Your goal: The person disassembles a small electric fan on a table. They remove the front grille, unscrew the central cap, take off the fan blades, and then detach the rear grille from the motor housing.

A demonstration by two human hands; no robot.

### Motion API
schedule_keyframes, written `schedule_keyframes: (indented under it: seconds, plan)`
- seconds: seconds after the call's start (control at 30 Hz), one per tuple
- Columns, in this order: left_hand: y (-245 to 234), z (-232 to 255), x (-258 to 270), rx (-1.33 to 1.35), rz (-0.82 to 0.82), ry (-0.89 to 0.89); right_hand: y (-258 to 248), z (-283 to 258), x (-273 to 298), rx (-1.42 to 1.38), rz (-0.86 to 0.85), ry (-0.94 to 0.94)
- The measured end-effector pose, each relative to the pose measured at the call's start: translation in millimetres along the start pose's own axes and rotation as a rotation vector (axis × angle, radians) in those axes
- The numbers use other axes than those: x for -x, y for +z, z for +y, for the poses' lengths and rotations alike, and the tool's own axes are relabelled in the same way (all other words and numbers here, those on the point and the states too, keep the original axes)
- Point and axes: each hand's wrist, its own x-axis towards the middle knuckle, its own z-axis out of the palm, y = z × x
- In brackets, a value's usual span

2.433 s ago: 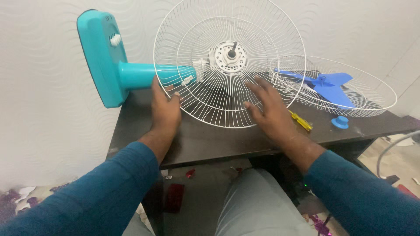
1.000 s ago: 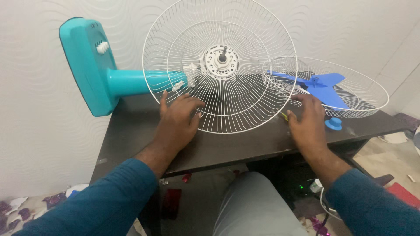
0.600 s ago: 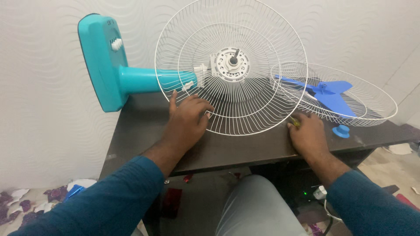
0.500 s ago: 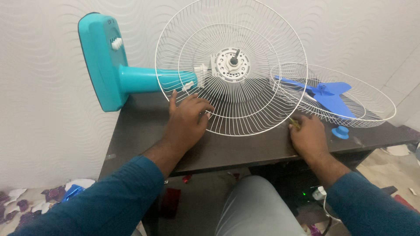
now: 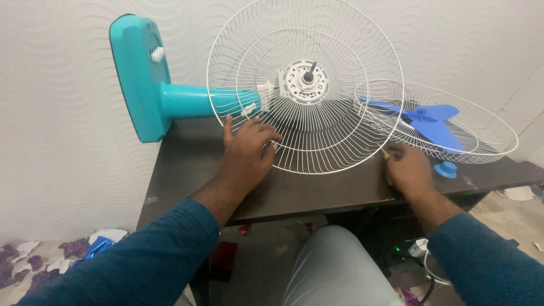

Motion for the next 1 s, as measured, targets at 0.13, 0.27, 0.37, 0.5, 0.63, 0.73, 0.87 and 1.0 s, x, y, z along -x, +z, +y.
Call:
schedule_keyframes:
  seconds: [0.13, 0.27, 0.37, 0.5, 0.63, 0.73, 0.87, 1.0]
  plan:
    - [-1, 1, -2, -0.01, -0.012, -0.037, -19, -21, 2, -0.025, 0.311, -0.206]
    - [-1, 1, -1, -0.013, 0.065, -0.063, -32, -68, -2, -0.244, 0.386, -0.432]
    - [-2, 1, -2, -0.07, 0.142, -0.094, -27, -111, -9, -0.41, 0.302, -0.507]
    - [-4, -1, 0, -0.056, 0.18, -0.185, -9, -165, -11, -0.827, 0.092, -0.294]
    - [-3, -2, -3, -0.07, 0.163, -0.237, 16, -205, 24, -1.332, -0.225, -0.081]
    - [-3, -2, -2, -0.055, 0.156, -0.244, 31, -225, 66, -1.438, -0.353, -0.07]
    - [-3, -3, -2, -0.025, 0.142, -0.257, 33, -239, 99, -1.447, -0.412, -0.041]
    - [-1, -4, -1, -0.033, 0.173, -0.223, 33, -246, 92, -1.51, -0.386, -0.089]
